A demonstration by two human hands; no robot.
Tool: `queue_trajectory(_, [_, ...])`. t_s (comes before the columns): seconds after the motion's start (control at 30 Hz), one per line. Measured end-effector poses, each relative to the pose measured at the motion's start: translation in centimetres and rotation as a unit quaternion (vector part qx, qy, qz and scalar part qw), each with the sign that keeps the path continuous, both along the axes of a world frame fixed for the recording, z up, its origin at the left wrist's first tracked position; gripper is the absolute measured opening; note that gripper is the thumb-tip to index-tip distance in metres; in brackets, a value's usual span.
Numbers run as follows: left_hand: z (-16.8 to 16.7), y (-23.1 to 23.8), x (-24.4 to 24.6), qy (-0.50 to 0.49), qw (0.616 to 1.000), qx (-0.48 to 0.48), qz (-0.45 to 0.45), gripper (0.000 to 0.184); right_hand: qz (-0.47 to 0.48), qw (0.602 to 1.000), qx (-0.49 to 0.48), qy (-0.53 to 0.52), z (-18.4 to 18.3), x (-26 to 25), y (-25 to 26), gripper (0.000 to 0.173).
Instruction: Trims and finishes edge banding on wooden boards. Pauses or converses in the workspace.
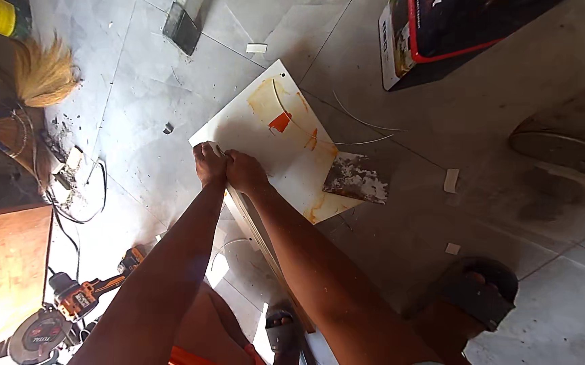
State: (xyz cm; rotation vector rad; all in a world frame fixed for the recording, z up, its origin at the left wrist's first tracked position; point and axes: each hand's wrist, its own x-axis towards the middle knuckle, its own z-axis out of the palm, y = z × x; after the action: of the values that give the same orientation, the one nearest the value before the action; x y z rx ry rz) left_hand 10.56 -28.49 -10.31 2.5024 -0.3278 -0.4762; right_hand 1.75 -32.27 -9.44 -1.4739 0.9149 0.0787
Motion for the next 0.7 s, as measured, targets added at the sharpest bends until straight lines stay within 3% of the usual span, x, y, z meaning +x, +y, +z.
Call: queue_trajectory(0.7, [0.4, -0.3, -0.3, -0.007, 1.000, 0.014, 0.004, 0.046, 0.018, 0.999, 0.034, 0.005, 0.2, 0.1, -0.9, 0.041])
